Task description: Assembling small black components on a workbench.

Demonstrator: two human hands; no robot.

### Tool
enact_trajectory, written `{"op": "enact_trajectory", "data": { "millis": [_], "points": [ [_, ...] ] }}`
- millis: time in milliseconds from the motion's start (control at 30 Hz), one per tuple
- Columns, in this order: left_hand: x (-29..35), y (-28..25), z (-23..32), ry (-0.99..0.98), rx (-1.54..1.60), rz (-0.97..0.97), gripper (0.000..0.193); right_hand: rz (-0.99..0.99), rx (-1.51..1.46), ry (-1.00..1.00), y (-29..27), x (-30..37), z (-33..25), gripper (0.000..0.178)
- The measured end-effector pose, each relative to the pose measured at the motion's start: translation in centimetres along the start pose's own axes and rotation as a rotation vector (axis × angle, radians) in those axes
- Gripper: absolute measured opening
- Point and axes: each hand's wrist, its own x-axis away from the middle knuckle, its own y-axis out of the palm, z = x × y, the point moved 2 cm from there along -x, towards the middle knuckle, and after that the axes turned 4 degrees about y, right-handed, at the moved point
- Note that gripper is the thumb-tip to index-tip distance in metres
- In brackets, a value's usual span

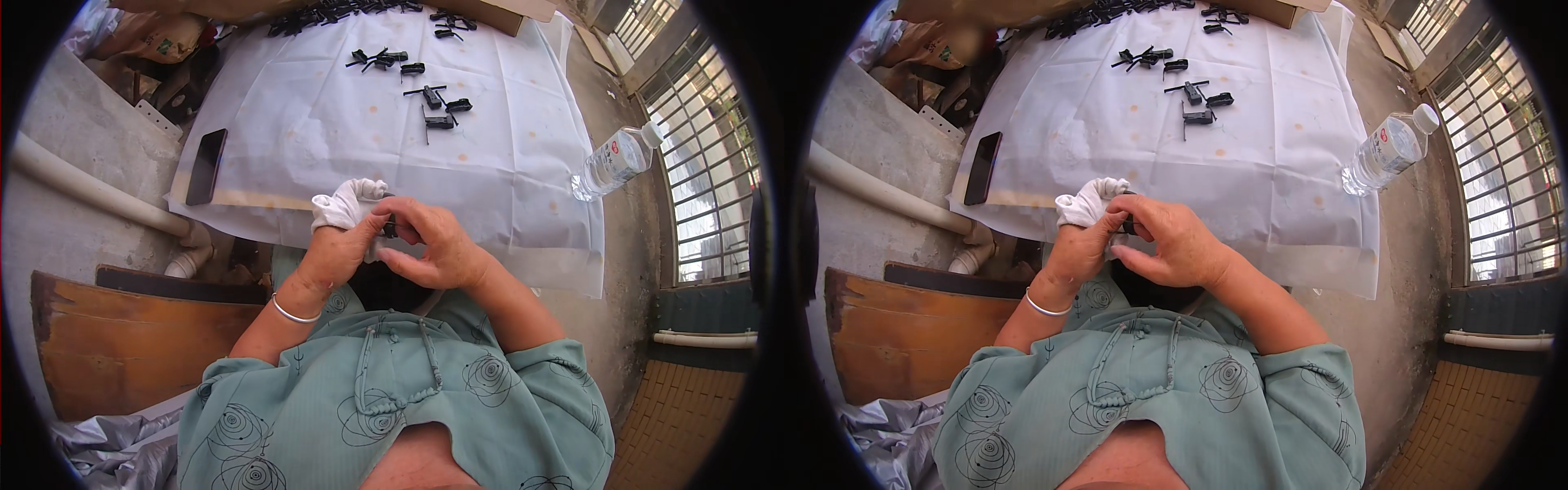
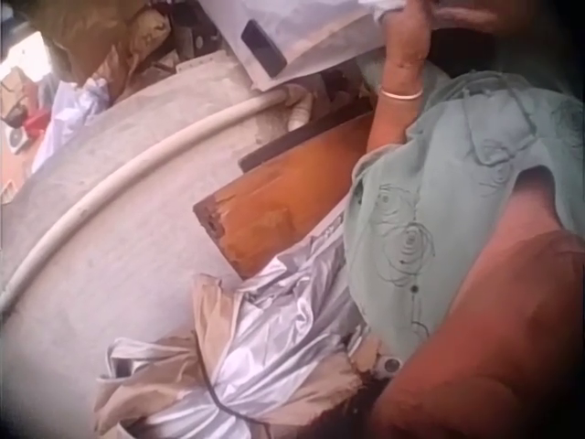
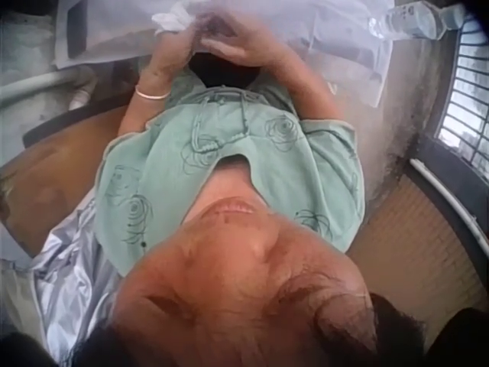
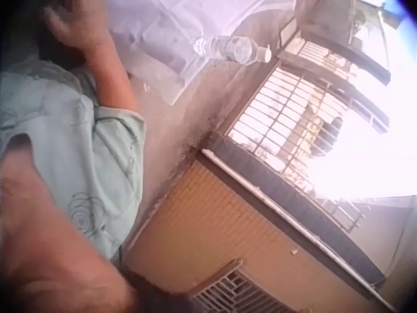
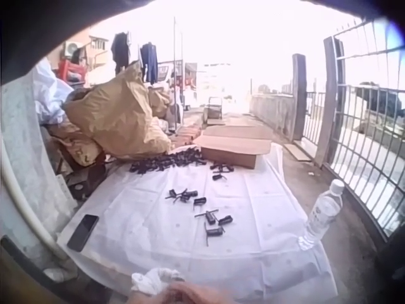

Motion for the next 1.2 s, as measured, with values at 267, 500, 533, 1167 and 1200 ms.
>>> {"op": "enact_trajectory", "data": {
  "millis": [267, 500, 533, 1167, 1200],
  "points": [
    [0.6, -0.1, 1.8, -0.032, -0.091, -0.069, 0.024, 0.344, 0.033, 0.210, -0.1, -0.3, 2.3, 0.015],
    [0.6, 0.4, 1.4, 0.103, -0.141, -0.089, 0.025, 0.248, 0.285, -0.256, 0.8, -0.8, -0.3, 0.014],
    [0.6, 0.4, 1.4, 0.104, -0.139, -0.091, 0.025, 0.337, 0.232, -0.155, 0.6, -1.0, 0.3, 0.014],
    [0.8, 0.0, 1.6, 0.392, -0.688, -0.065, 0.028, 0.060, -0.160, 0.322, 1.5, 0.0, 3.0, 0.020],
    [0.7, 0.0, 1.6, 0.326, -0.558, -0.075, 0.031, 0.058, -0.160, 0.322, 1.2, 0.0, 2.9, 0.020]
  ]
}}
